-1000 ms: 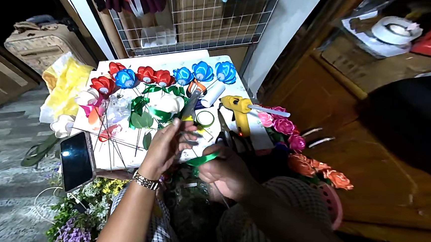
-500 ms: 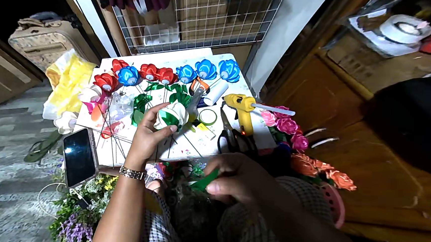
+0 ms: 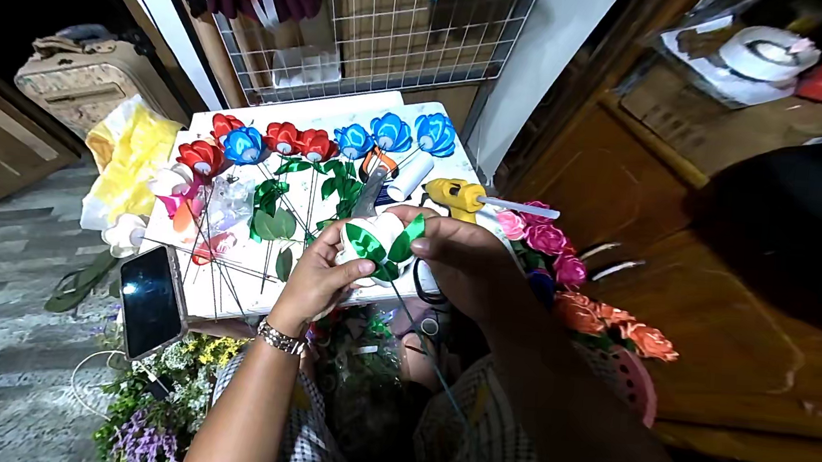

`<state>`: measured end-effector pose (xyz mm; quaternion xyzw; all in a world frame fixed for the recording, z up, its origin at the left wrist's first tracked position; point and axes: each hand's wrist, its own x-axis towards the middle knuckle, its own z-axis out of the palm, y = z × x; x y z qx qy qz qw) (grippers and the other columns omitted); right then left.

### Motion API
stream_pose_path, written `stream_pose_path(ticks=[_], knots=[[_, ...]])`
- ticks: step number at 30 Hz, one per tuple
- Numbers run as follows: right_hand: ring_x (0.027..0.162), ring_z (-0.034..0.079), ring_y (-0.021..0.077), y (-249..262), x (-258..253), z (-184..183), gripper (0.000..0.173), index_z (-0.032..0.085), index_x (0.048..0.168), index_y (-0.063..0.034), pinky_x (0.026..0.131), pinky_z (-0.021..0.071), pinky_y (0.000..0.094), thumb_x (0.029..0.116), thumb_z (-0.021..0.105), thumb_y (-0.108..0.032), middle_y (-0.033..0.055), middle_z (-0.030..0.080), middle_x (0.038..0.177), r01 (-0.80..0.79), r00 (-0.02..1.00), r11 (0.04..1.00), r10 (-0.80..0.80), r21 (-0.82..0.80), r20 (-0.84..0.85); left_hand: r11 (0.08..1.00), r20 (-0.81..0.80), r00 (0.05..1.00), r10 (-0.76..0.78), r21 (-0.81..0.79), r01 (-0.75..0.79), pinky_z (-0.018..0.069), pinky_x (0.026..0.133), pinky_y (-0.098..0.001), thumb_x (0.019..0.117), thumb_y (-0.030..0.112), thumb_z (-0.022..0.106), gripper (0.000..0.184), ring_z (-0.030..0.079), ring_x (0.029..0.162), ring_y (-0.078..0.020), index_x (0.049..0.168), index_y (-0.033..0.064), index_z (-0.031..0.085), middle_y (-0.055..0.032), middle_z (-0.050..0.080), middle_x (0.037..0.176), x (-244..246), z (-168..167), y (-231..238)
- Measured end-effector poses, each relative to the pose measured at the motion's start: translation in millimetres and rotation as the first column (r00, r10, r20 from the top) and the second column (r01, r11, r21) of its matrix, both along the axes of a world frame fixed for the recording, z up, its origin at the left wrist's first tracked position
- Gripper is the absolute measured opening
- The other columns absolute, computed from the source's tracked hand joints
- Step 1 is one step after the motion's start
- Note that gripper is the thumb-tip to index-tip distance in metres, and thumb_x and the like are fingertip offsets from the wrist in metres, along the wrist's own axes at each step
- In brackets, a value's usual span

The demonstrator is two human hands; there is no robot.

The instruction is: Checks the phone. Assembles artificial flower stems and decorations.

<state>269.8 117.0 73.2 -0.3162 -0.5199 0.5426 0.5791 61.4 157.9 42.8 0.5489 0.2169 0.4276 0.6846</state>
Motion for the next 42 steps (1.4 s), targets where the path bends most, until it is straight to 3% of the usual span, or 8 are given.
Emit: stream_pose_path(ticks=[10, 22, 25, 27, 29, 32, 35, 42], knots=[[0.119, 0.062, 0.0121, 5, 0, -5, 0.013, 0.074, 0.084, -0.0075, 0.096, 0.0536, 0.0299, 0.0897, 0.065, -0.015, 0.0059, 0.067, 0.129, -0.038, 0.999, 0.998, 0.038, -0.057, 0.007, 0.999, -0.002, 1.000, -0.018, -0.044, 0.018, 0.0582, 0.061, -0.0195, 0.0899, 0.006, 0.072, 0.043, 0.067, 0.073, -0.0041, 0.129, 0.0183, 0.059, 0.0013, 0.070, 0.111, 2, 1, -1], [0.117, 0.061, 0.0106, 4, -2, -8, 0.014, 0.071, 0.078, -0.0101, 0.095, 0.0535, 0.0292, 0.0902, 0.065, -0.014, 0.0025, 0.068, 0.122, 0.041, 0.995, 0.998, -0.036, -0.057, 0.090, 0.999, -0.059, 0.998, 0.035, -0.029, -0.036, 0.0612, 0.070, -0.0248, 0.0887, 0.002, 0.066, 0.045, 0.071, 0.083, -0.0076, 0.130, 0.0155, 0.059, -0.0003, 0.071, 0.110, 7, 1, -4], [0.117, 0.061, 0.0114, 5, -3, -10, 0.012, 0.070, 0.080, -0.0090, 0.094, 0.0538, 0.0302, 0.0900, 0.064, -0.013, 0.0037, 0.068, 0.122, 0.073, 0.992, 0.995, -0.065, -0.074, 0.107, 0.997, -0.098, 0.992, 0.079, 0.029, -0.076, 0.0607, 0.074, -0.0254, 0.0910, 0.001, 0.063, 0.043, 0.070, 0.087, -0.0077, 0.132, 0.0137, 0.057, -0.0003, 0.071, 0.111, 9, 1, -6], [0.110, 0.065, 0.0098, 5, -3, -12, 0.002, 0.067, 0.090, -0.0101, 0.088, 0.0561, 0.0281, 0.0890, 0.066, -0.011, 0.0032, 0.067, 0.123, 0.109, 0.989, 0.991, -0.100, -0.078, 0.108, 0.994, -0.123, 0.987, 0.104, 0.052, -0.098, 0.0607, 0.074, -0.0249, 0.0923, 0.001, 0.061, 0.042, 0.070, 0.086, -0.0069, 0.133, 0.0139, 0.057, 0.0004, 0.071, 0.111, 9, 1, -6], [0.103, 0.065, 0.0058, 7, -2, -15, 0.020, 0.061, 0.105, -0.0143, 0.083, 0.0559, 0.0244, 0.0872, 0.069, -0.014, -0.0005, 0.065, 0.127, 0.155, 0.973, 0.988, -0.157, 0.023, 0.169, 0.992, -0.140, 0.983, 0.117, 0.056, -0.110, 0.0608, 0.072, -0.0246, 0.0926, 0.001, 0.061, 0.041, 0.070, 0.085, -0.0060, 0.131, 0.0143, 0.058, 0.0012, 0.071, 0.109, 9, 1, -7], [0.127, 0.056, 0.0130, 9, 4, -15, 0.034, 0.067, 0.120, -0.0062, 0.097, 0.0523, 0.0278, 0.0941, 0.067, -0.029, 0.0075, 0.055, 0.145, 0.115, 0.887, 0.911, -0.274, 0.397, 0.371, 0.992, -0.144, 0.983, 0.117, 0.060, -0.110, 0.0607, 0.073, -0.0244, 0.0929, 0.002, 0.061, 0.038, 0.070, 0.084, -0.0052, 0.129, 0.0141, 0.058, 0.0019, 0.071, 0.107, 9, 2, -7], [0.135, 0.050, 0.0212, 5, 3, -8, 0.022, 0.077, 0.102, -0.0102, 0.107, 0.0467, 0.0322, 0.0978, 0.060, -0.024, 0.0161, 0.051, 0.148, 0.051, 0.767, 0.818, -0.399, 0.573, 0.502, 0.991, -0.146, 0.982, 0.123, 0.067, -0.115, 0.0599, 0.072, -0.0231, 0.0923, 0.004, 0.062, 0.037, 0.069, 0.083, -0.0043, 0.127, 0.0148, 0.059, 0.0034, 0.071, 0.106, 9, 1, -7], [0.110, 0.059, 0.0141, 8, 3, -14, 0.015, 0.077, 0.096, -0.0070, 0.095, 0.0480, 0.0260, 0.0945, 0.063, -0.013, 0.0108, 0.066, 0.124, 0.048, 0.745, 0.749, -0.468, 0.661, 0.476, 0.995, -0.092, 0.991, 0.101, 0.004, -0.102, 0.0606, 0.070, -0.0238, 0.0929, 0.008, 0.064, 0.033, 0.070, 0.081, -0.0053, 0.124, 0.0172, 0.060, 0.0026, 0.071, 0.105, 8, 0, -6]])
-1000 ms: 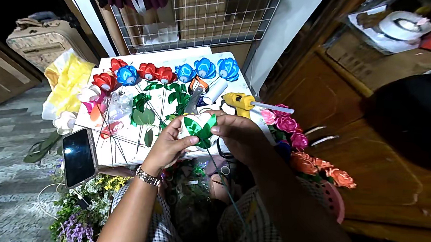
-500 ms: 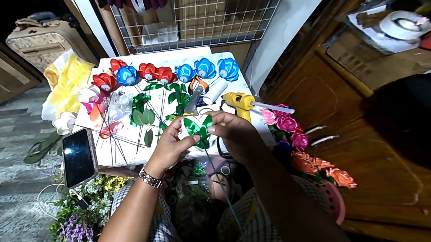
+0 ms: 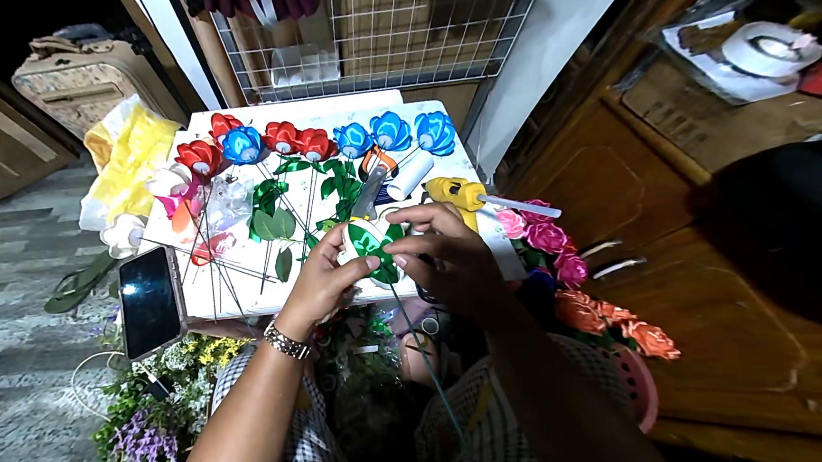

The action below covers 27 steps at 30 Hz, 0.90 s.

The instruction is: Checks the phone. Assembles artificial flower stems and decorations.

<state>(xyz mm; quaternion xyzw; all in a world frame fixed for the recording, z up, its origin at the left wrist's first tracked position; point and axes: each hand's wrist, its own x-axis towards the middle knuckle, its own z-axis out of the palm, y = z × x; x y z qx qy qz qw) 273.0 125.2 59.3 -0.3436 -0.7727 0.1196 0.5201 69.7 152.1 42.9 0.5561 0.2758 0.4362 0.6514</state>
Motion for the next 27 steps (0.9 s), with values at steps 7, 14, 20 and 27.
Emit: stream_pose_path(ticks=[7, 14, 20, 27], knots=[[0.110, 0.058, 0.0138, 1.1, -2.2, -3.6, 0.015, 0.078, 0.096, -0.0078, 0.097, 0.0463, 0.0255, 0.0955, 0.065, -0.015, 0.0093, 0.067, 0.120, 0.006, 1.000, 0.999, -0.006, 0.037, -0.001, 1.000, 0.019, 1.000, 0.001, -0.006, -0.001, 0.0607, 0.070, -0.0235, 0.0929, 0.006, 0.063, 0.033, 0.070, 0.082, -0.0052, 0.124, 0.0167, 0.060, 0.0025, 0.071, 0.106, -0.1, 0.8, -0.3], [0.113, 0.057, 0.0188, 2.1, -3.5, -4.8, 0.014, 0.079, 0.093, -0.0083, 0.099, 0.0454, 0.0289, 0.0934, 0.066, -0.014, 0.0112, 0.068, 0.118, 0.046, 0.999, 0.996, -0.048, 0.082, 0.023, 1.000, 0.054, 0.998, -0.014, -0.012, 0.015, 0.0609, 0.070, -0.0240, 0.0933, 0.006, 0.064, 0.033, 0.071, 0.082, -0.0062, 0.124, 0.0163, 0.060, 0.0011, 0.072, 0.105, 0.6, 0.2, 0.3], [0.113, 0.057, 0.0196, 3.5, -5.6, -8.3, 0.012, 0.079, 0.091, -0.0090, 0.099, 0.0452, 0.0289, 0.0924, 0.067, -0.013, 0.0116, 0.068, 0.119, 0.088, 0.995, 0.991, -0.091, 0.102, 0.025, 1.000, 0.037, 0.999, -0.027, 0.003, 0.027, 0.0605, 0.071, -0.0235, 0.0950, 0.007, 0.063, 0.034, 0.070, 0.083, -0.0061, 0.128, 0.0158, 0.058, 0.0011, 0.071, 0.107, -1.0, 0.4, 0.3], [0.107, 0.062, 0.0095, 0.6, 0.7, -1.6, 0.018, 0.076, 0.098, -0.0017, 0.091, 0.0535, 0.0218, 0.0982, 0.064, -0.015, 0.0109, 0.065, 0.125, -0.028, 0.986, 0.999, 0.022, -0.032, -0.167, 0.998, 0.028, 0.998, -0.058, -0.010, 0.058, 0.0598, 0.068, -0.0215, 0.0957, 0.009, 0.060, 0.036, 0.070, 0.082, -0.0042, 0.131, 0.0177, 0.058, 0.0029, 0.071, 0.111, -2.0, 0.6, 0.6]])
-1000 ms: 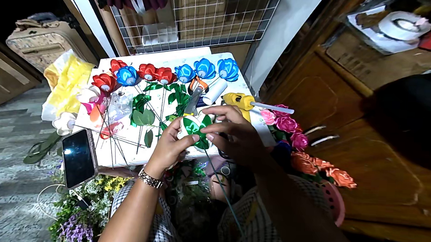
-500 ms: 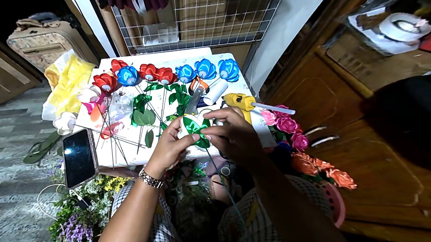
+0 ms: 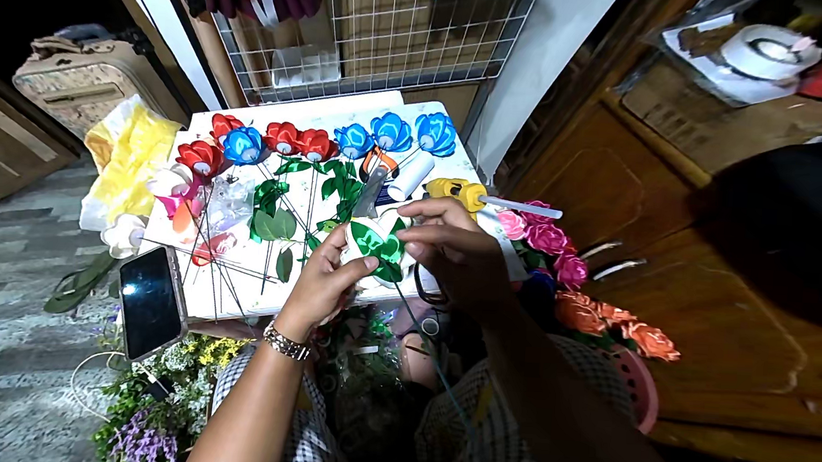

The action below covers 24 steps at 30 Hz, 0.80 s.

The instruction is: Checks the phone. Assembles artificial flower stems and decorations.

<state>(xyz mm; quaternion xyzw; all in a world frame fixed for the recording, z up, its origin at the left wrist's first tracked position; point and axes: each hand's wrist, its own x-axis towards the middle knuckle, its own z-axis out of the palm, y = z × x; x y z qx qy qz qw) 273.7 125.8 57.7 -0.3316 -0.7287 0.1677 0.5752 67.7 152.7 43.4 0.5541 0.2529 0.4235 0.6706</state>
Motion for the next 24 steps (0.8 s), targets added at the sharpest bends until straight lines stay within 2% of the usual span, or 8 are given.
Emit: stream_pose_path(ticks=[2, 6, 13, 16, 19, 24], knots=[[0.114, 0.061, 0.0126, 1, 3, 1, 0.018, 0.075, 0.103, 0.0007, 0.096, 0.0533, 0.0237, 0.0971, 0.064, -0.012, 0.0130, 0.063, 0.128, 0.001, 1.000, 1.000, -0.001, 0.004, -0.014, 1.000, 0.023, 1.000, -0.017, -0.017, 0.017, 0.0598, 0.067, -0.0217, 0.0961, 0.009, 0.060, 0.035, 0.070, 0.080, -0.0048, 0.130, 0.0175, 0.058, 0.0020, 0.071, 0.109, 0, -1, 0], [0.126, 0.057, 0.0166, 3, 2, -2, 0.024, 0.076, 0.110, -0.0031, 0.102, 0.0509, 0.0268, 0.0945, 0.068, -0.019, 0.0161, 0.056, 0.140, 0.027, 0.999, 0.998, -0.025, -0.053, 0.035, 0.997, 0.046, 0.997, -0.065, -0.033, 0.066, 0.0591, 0.065, -0.0204, 0.0973, 0.009, 0.062, 0.036, 0.069, 0.076, -0.0044, 0.132, 0.0175, 0.057, 0.0008, 0.072, 0.109, 1, -3, 1], [0.129, 0.054, 0.0143, 9, -1, -11, 0.036, 0.070, 0.124, -0.0038, 0.103, 0.0504, 0.0260, 0.0929, 0.069, -0.022, 0.0121, 0.055, 0.142, 0.046, 0.999, 0.989, -0.042, -0.144, 0.028, 0.999, 0.006, 0.999, -0.044, 0.008, 0.044, 0.0596, 0.069, -0.0212, 0.0965, 0.004, 0.061, 0.040, 0.069, 0.078, -0.0048, 0.134, 0.0150, 0.055, 0.0010, 0.072, 0.109, 1, -2, 2], [0.131, 0.054, 0.0158, 9, -5, -14, 0.037, 0.068, 0.124, -0.0015, 0.105, 0.0489, 0.0269, 0.0927, 0.068, -0.021, 0.0141, 0.056, 0.143, 0.073, 0.997, 0.990, -0.070, -0.121, 0.031, 1.000, -0.004, 1.000, -0.021, 0.019, 0.021, 0.0602, 0.070, -0.0221, 0.0961, 0.004, 0.062, 0.041, 0.070, 0.081, -0.0058, 0.136, 0.0134, 0.054, -0.0001, 0.071, 0.111, 1, -2, 1], [0.126, 0.056, 0.0166, 6, -9, -13, 0.038, 0.066, 0.124, 0.0011, 0.100, 0.0496, 0.0267, 0.0932, 0.067, -0.020, 0.0166, 0.054, 0.144, 0.087, 0.996, 0.990, -0.084, -0.113, 0.033, 1.000, -0.005, 1.000, -0.012, 0.028, 0.012, 0.0601, 0.070, -0.0220, 0.0965, 0.003, 0.061, 0.040, 0.070, 0.081, -0.0053, 0.135, 0.0139, 0.054, 0.0007, 0.071, 0.110, 1, -1, 0], [0.124, 0.057, 0.0114, 7, -6, -10, 0.040, 0.065, 0.129, -0.0020, 0.097, 0.0514, 0.0258, 0.0990, 0.064, -0.028, 0.0091, 0.055, 0.144, -0.033, 0.992, 0.986, 0.012, -0.166, -0.128, 1.000, 0.046, 0.999, -0.025, 0.000, 0.025, 0.0597, 0.067, -0.0199, 0.0976, 0.006, 0.060, 0.039, 0.070, 0.076, -0.0041, 0.134, 0.0153, 0.054, 0.0009, 0.072, 0.106, 0, 1, 0]])
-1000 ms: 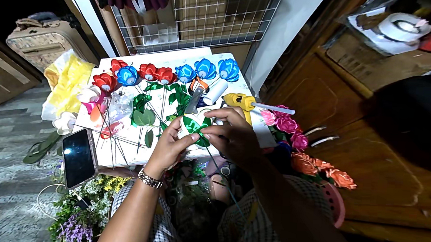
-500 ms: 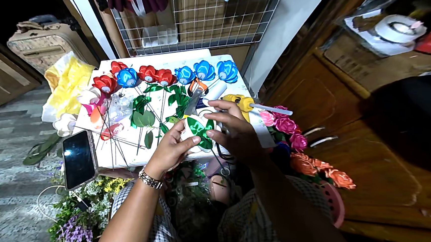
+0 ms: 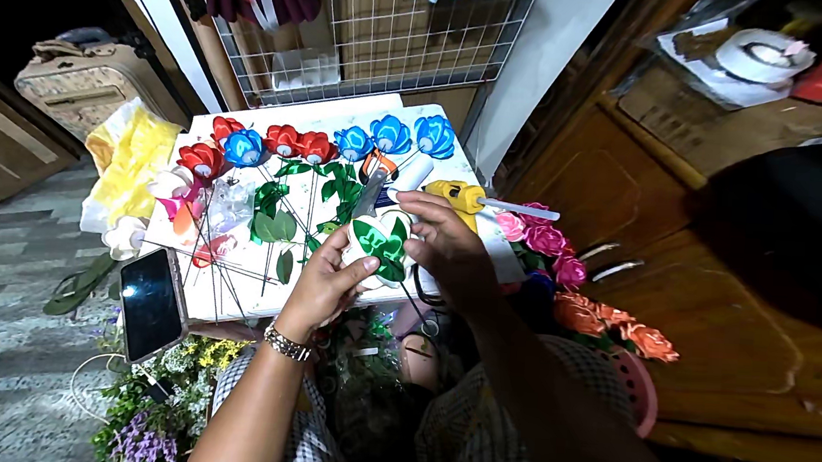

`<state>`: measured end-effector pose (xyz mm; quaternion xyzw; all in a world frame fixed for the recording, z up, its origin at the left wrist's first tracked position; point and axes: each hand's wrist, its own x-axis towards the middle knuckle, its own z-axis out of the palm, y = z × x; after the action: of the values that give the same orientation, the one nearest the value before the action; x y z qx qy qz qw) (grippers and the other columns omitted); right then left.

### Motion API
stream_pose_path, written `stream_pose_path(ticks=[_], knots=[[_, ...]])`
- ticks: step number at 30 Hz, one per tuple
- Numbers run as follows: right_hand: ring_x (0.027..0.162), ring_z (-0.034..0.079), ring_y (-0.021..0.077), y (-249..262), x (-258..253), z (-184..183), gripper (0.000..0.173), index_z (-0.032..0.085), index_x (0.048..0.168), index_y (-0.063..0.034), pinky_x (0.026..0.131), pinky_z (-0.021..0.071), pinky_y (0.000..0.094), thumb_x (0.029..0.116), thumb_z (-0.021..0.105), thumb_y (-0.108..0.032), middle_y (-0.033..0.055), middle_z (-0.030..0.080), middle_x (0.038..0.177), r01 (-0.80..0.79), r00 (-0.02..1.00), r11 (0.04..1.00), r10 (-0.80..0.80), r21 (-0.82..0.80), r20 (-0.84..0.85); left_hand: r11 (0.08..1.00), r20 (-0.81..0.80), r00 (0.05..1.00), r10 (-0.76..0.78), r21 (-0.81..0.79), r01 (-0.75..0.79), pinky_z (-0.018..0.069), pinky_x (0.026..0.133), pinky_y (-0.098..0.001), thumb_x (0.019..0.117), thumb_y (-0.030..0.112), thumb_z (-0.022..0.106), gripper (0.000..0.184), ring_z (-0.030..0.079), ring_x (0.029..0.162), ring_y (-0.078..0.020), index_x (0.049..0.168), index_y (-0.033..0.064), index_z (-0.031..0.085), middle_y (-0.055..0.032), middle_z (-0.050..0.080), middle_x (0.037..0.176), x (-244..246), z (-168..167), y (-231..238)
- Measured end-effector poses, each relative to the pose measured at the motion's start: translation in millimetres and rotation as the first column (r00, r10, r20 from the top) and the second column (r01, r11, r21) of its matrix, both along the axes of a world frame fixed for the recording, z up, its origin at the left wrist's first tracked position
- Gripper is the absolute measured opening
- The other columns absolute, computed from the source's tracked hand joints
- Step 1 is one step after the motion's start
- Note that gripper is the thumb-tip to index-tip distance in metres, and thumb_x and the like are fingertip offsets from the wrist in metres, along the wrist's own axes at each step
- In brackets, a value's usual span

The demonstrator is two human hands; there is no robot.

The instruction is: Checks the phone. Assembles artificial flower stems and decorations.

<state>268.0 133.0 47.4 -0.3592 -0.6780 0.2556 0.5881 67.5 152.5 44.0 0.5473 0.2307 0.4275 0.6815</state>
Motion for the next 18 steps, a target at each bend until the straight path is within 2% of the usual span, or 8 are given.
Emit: stream_pose_path(ticks=[3, 6, 8, 12, 15, 18], knots=[[0.126, 0.056, 0.0124, 1, 4, 2, 0.035, 0.067, 0.125, -0.0010, 0.100, 0.0515, 0.0258, 0.0988, 0.064, -0.025, 0.0097, 0.055, 0.143, -0.009, 1.000, 0.999, 0.009, 0.050, -0.006, 0.999, 0.039, 0.999, -0.030, -0.020, 0.031, 0.0614, 0.070, -0.0235, 0.0977, 0.006, 0.061, 0.037, 0.071, 0.081, -0.0067, 0.133, 0.0164, 0.054, 0.0005, 0.072, 0.109, 1, -1, 1], [0.126, 0.056, 0.0122, 0, 2, 1, 0.042, 0.065, 0.129, -0.0023, 0.099, 0.0506, 0.0252, 0.0937, 0.070, -0.024, 0.0099, 0.054, 0.145, 0.022, 0.999, 1.000, -0.022, 0.003, 0.027, 1.000, 0.051, 0.998, -0.028, -0.011, 0.029, 0.0616, 0.071, -0.0239, 0.0966, 0.004, 0.062, 0.038, 0.071, 0.083, -0.0066, 0.132, 0.0169, 0.055, 0.0014, 0.071, 0.110, 4, -1, -1], [0.126, 0.056, 0.0129, 1, 0, -2, 0.046, 0.062, 0.132, -0.0008, 0.100, 0.0508, 0.0255, 0.0920, 0.070, -0.023, 0.0120, 0.053, 0.145, 0.047, 0.997, 0.999, -0.047, -0.001, 0.058, 1.000, 0.044, 0.999, -0.008, 0.003, 0.008, 0.0617, 0.074, -0.0246, 0.0959, 0.003, 0.063, 0.040, 0.071, 0.084, -0.0068, 0.133, 0.0160, 0.054, 0.0016, 0.071, 0.110, 5, -1, -2], [0.127, 0.055, 0.0147, 1, -7, -7, 0.045, 0.061, 0.129, 0.0036, 0.102, 0.0490, 0.0261, 0.0915, 0.069, -0.021, 0.0167, 0.055, 0.143, 0.126, 0.988, 0.991, -0.129, 0.046, 0.084, 0.999, 0.013, 1.000, 0.023, 0.035, -0.023, 0.0612, 0.077, -0.0260, 0.0963, 0.003, 0.062, 0.043, 0.070, 0.088, -0.0071, 0.136, 0.0135, 0.052, 0.0008, 0.070, 0.113, 6, -3, -1], [0.130, 0.053, 0.0137, 2, -11, -11, 0.047, 0.059, 0.131, 0.0019, 0.105, 0.0477, 0.0267, 0.0914, 0.068, -0.020, 0.0139, 0.054, 0.143, 0.109, 0.993, 0.994, -0.110, 0.024, 0.048, 0.997, -0.008, 0.999, 0.037, 0.069, -0.036, 0.0611, 0.081, -0.0284, 0.0957, 0.003, 0.063, 0.045, 0.070, 0.091, -0.0083, 0.138, 0.0126, 0.052, -0.0003, 0.069, 0.116, 4, -3, 0], [0.127, 0.055, 0.0139, 3, -12, -14, 0.050, 0.058, 0.134, 0.0021, 0.101, 0.0488, 0.0270, 0.0914, 0.068, -0.021, 0.0146, 0.054, 0.144, 0.108, 0.993, 0.994, -0.110, 0.025, 0.049, 0.996, -0.030, 0.998, 0.052, 0.077, -0.049, 0.0611, 0.080, -0.0276, 0.0949, 0.002, 0.064, 0.046, 0.070, 0.091, -0.0085, 0.138, 0.0133, 0.053, -0.0006, 0.069, 0.116, 2, -3, 0]])
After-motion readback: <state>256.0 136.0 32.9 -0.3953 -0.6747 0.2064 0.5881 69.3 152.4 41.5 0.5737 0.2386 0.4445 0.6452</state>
